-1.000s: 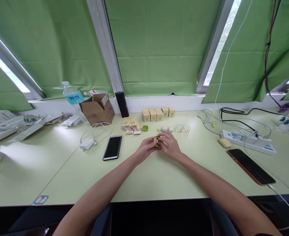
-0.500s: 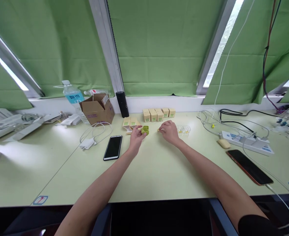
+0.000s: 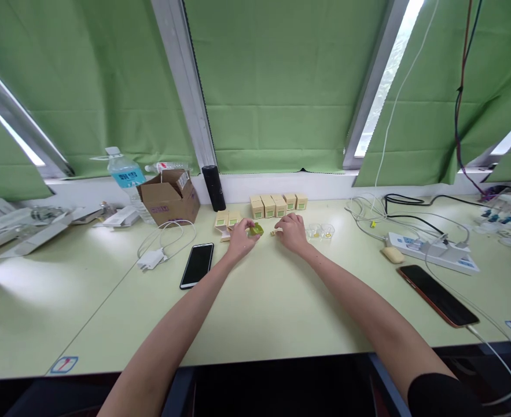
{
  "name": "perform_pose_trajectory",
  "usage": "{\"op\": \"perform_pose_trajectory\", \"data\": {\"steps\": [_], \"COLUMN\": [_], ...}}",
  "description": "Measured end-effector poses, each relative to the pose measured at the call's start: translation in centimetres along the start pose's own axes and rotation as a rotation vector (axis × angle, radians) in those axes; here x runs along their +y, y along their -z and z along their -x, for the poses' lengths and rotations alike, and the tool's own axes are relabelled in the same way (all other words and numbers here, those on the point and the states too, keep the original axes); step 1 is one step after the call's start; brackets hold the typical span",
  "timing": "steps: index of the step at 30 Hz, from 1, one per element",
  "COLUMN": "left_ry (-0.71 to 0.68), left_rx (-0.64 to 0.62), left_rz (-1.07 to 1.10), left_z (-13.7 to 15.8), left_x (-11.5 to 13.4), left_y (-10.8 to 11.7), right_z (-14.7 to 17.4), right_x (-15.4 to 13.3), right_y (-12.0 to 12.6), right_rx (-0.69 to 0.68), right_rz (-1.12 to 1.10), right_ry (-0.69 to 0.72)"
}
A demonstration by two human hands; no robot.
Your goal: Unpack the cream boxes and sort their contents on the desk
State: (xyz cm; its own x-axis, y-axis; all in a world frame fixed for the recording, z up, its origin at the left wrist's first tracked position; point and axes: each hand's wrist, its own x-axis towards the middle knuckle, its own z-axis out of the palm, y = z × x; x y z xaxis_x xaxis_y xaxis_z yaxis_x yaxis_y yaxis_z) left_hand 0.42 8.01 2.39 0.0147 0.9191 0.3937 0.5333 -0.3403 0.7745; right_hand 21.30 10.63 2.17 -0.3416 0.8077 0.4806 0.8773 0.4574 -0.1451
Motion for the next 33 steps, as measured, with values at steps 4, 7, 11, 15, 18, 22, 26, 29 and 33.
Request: {"op": "perform_pose_trajectory", "data": {"steps": [4,7,11,15,18,22,26,29,33], "left_ry": [-0.048,-0.092,-0.137,-0.176,-0.196,-0.194,-0.179,-0.165,-0.135], "left_rx": [-0.096,-0.158,-0.252,-0.348,-0.387,-0.399,-0.397,-0.395,-0.391], "left_rz": [-0.305,-0.373,-0.463,-0.559,-0.615,-0.659,-0.66,-0.651,-0.642], "left_z": [-1.8,-2.8,-3.6,-4.0,-4.2,-4.6,-4.9,-5.0,-5.1], "left_x": [0.5,0.9,0.7,0.0,-0.4,-0.7,-0.8,-0.9,-0.8], "left_y": [-0.8,-1.7,-2.4,-2.3,-2.2,-2.3,-2.4,-2.6,-2.8], "right_z": [3.9,7.6,10.4,10.1,9.8,10.1,10.2,10.2,10.1], "right_x": [0.4,-0.1,-1.0,-1.3,-1.2,-1.2,-1.3,-1.3,-1.3], "right_y": [1.9,2.5,2.2,1.9,1.8,1.7,1.7,1.7,1.8], "right_rx": [0.105,0.112,0.057,0.045,0.048,0.037,0.025,0.024,0.029], "right_rz": [-0.05,-0.103,-0.158,-0.209,-0.219,-0.221,-0.23,-0.231,-0.231], "right_ry": [0.067,0.216,0.321,0.334,0.338,0.344,0.344,0.348,0.35]}}
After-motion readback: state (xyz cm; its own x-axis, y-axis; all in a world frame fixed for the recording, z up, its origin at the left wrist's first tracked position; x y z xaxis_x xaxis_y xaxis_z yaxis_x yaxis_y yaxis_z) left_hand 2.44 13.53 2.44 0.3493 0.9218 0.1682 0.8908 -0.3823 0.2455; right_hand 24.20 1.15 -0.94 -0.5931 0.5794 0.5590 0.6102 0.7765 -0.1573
